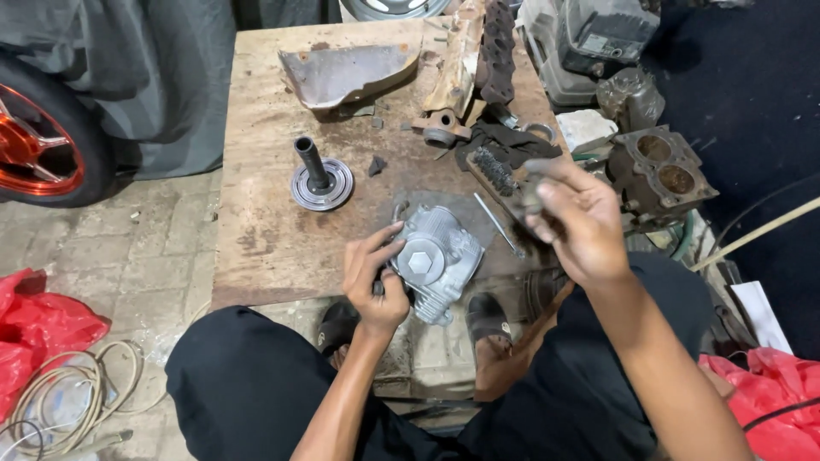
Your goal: The person scrubs a metallic engine cylinder head with a small abrasive pad, then uses a wire brush to clean the crevices and surfaces. The person rotates the part to access different areas and continues scrubbing throughout the clip.
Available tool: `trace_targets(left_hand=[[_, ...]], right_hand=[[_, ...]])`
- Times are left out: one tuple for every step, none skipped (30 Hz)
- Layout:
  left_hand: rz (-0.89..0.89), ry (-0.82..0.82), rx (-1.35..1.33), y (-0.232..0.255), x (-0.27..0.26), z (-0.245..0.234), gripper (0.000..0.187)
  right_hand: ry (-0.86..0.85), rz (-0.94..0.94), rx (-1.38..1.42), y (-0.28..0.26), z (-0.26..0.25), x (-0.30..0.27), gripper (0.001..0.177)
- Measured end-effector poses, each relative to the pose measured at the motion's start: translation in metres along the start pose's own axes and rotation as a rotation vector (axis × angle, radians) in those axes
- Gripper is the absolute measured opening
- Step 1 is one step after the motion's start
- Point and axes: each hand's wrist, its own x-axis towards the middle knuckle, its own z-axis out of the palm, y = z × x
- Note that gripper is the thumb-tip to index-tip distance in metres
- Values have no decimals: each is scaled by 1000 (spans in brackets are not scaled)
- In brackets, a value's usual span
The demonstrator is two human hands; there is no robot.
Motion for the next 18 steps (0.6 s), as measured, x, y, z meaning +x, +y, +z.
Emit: trace_targets(left_hand=[[1, -5, 0, 0, -1, 0, 31], [2, -5, -1, 1, 0, 0, 31], [-14, -9, 3, 3, 1, 1, 31], [-27, -12, 5, 5, 3, 2, 32], [-25, -12, 2, 4, 3, 2, 32], [-28, -28, 3, 3, 3, 2, 32], [-31, -44, 4, 2, 4, 2, 32], [-27, -44, 0, 3, 5, 3, 32], [-37, -40, -4, 3, 6, 4, 33], [-48, -34, -6, 3, 7, 5, 33], [-46, -33, -7, 3, 8, 4, 33], [-67, -42, -2, 3, 9, 5, 34], [-87, -51, 3, 3, 10, 5, 35], [-87, -47, 1, 3, 10, 5, 35], [-105, -59, -1, 2, 10, 5, 37], [-123, -69, -3, 2, 10, 5, 39], [-123, -64, -5, 4, 11, 7, 39], [-147, -56, -9, 6, 12, 8, 39]], right_hand=[[-22, 2, -45, 3, 0, 0, 34], [-21, 2, -46, 0, 7, -3, 34], [-79, 19, -211, -3, 14, -5, 28], [-136, 34, -377, -7, 21, -7, 23], [-135, 31, -378, -3, 26, -7, 23], [-221, 55, -398, 1, 30, -6, 21], [-307, 78, -418, 6, 35, -5, 20], [-304, 73, -419, 9, 34, -5, 20], [-340, 105, -463, 13, 33, -4, 17], [-378, 139, -506, 17, 33, -4, 13], [-378, 136, -507, 14, 37, -3, 13], [-398, 170, -562, 10, 41, -2, 12], [-418, 205, -618, 7, 44, -1, 10], [-419, 203, -621, 7, 44, -1, 10], [-417, 225, -641, 7, 44, -2, 11], [-415, 248, -661, 7, 44, -2, 13], [-417, 247, -666, 7, 45, -3, 13], [-388, 221, -697, 7, 47, -5, 12]])
